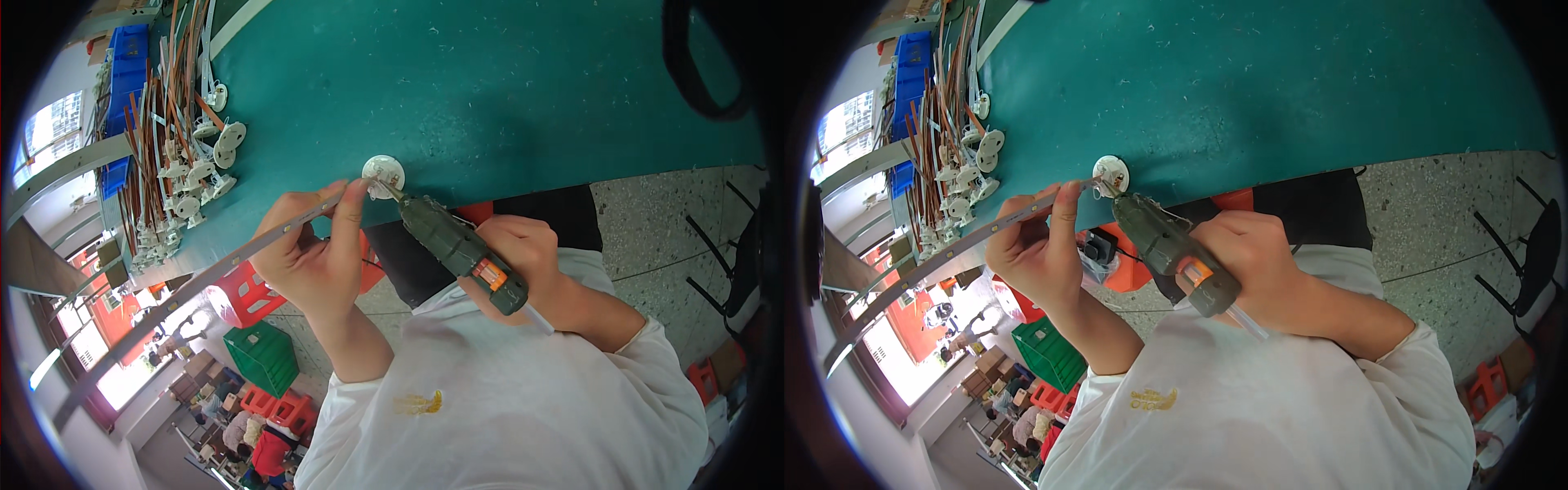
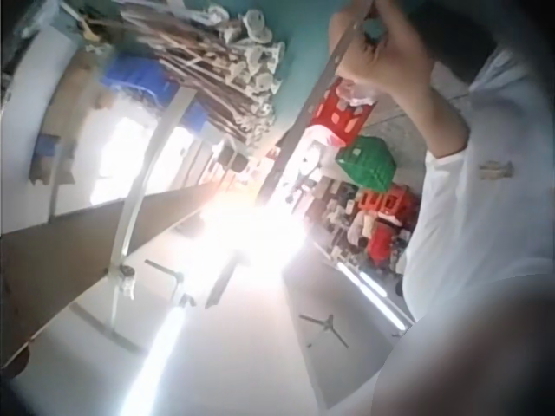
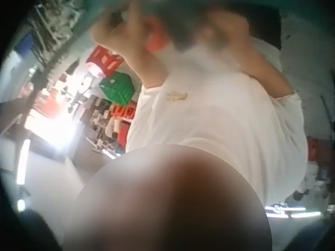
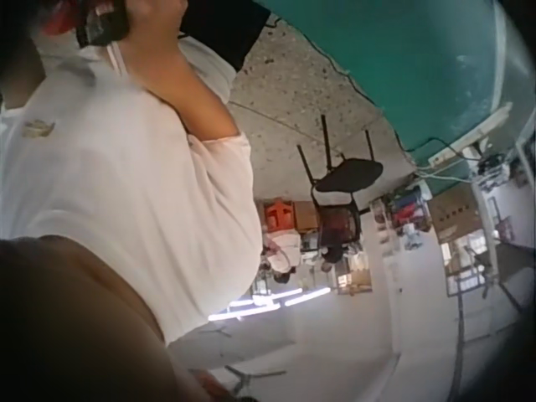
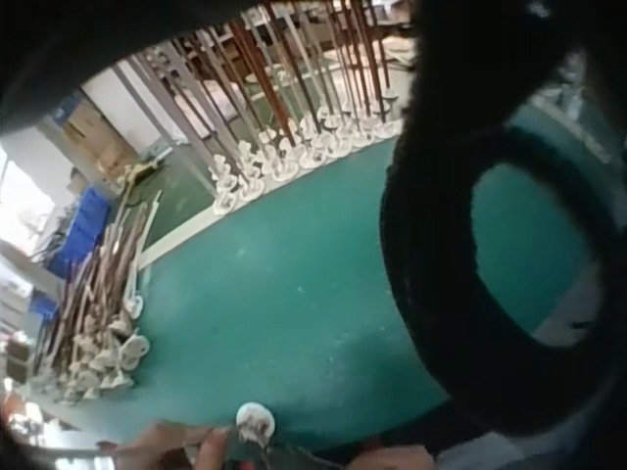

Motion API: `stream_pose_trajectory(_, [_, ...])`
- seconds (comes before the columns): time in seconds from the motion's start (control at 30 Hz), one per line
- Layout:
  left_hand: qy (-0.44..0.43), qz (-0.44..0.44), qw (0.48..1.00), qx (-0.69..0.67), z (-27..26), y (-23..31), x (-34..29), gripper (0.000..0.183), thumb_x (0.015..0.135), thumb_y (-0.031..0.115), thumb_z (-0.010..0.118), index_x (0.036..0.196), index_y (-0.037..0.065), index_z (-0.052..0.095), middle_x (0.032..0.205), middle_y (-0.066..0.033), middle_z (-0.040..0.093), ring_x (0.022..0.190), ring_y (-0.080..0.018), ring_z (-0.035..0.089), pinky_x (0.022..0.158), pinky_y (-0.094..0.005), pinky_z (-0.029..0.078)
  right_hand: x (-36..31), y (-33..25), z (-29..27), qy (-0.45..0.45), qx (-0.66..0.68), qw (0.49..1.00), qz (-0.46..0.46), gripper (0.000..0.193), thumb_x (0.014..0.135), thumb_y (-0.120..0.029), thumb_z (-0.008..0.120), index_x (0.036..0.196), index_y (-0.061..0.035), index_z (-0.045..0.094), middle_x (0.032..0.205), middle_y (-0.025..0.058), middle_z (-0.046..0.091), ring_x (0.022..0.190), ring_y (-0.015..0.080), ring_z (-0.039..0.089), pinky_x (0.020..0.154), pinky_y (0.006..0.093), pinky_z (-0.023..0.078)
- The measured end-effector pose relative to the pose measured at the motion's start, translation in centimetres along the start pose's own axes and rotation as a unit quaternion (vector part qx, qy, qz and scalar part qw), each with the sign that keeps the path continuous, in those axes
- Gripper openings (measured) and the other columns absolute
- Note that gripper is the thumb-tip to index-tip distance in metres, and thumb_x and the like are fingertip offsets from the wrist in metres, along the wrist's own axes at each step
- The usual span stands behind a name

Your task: Assembling plastic rods onto circular plastic bases using a hot glue gun.

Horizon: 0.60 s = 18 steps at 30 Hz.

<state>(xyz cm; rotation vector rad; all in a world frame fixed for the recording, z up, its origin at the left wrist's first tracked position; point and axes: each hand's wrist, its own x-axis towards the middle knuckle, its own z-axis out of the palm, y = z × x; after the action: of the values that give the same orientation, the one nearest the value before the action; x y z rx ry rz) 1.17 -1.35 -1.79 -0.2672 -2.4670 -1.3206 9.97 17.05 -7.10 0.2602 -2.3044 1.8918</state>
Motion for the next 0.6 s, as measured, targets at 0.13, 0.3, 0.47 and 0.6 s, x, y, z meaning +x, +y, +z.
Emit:
stream_pose_trajectory(0.13, [-0.010,0.013,1.000,-0.007,-0.10,-0.07,0.14,0.015,0.070,-0.004,0.083,0.078,-0.003,0.071,0.066,-0.0045,0.064,0.055,-0.0059,0.054,0.046,-0.0179,0.030,0.24,0.17,0.29,0.023,0.009,0.999,-0.031,0.022,0.052,0.002,0.070,0.072,0.0006,0.059,0.063,0.0124,0.058,0.051,0.0278,0.057,0.046,0.0314,0.044])
stream_pose_trajectory(0.3, [-0.007,0.037,0.999,-0.029,0.07,-0.15,0.29,0.015,0.070,-0.004,0.083,0.078,-0.003,0.070,0.066,-0.0044,0.064,0.055,-0.0056,0.053,0.045,-0.0177,0.029,0.23,0.25,0.29,0.024,0.000,0.999,-0.041,0.022,0.052,0.002,0.070,0.071,0.0002,0.059,0.061,0.0114,0.058,0.050,0.0270,0.056,0.045,0.0312,0.044])
stream_pose_trajectory(0.47, [-0.015,0.003,1.000,-0.004,-0.12,0.06,0.22,0.015,0.071,-0.004,0.083,0.078,-0.003,0.070,0.067,-0.0052,0.065,0.055,-0.0060,0.053,0.046,-0.0176,0.031,0.07,0.18,-0.09,-0.011,-0.011,1.000,-0.012,0.022,0.064,-0.010,0.078,0.079,-0.0028,0.063,0.069,0.0095,0.063,0.059,0.0269,0.061,0.052,0.0344,0.048])
stream_pose_trajectory(0.6, [-0.019,0.010,1.000,-0.010,-0.19,0.08,0.28,0.015,0.071,-0.004,0.083,0.078,-0.003,0.070,0.067,-0.0056,0.065,0.056,-0.0062,0.054,0.046,-0.0176,0.032,0.12,0.16,-0.03,-0.003,-0.006,1.000,0.001,0.022,0.064,-0.011,0.078,0.079,-0.0030,0.064,0.069,0.0096,0.063,0.059,0.0269,0.061,0.053,0.0349,0.049])
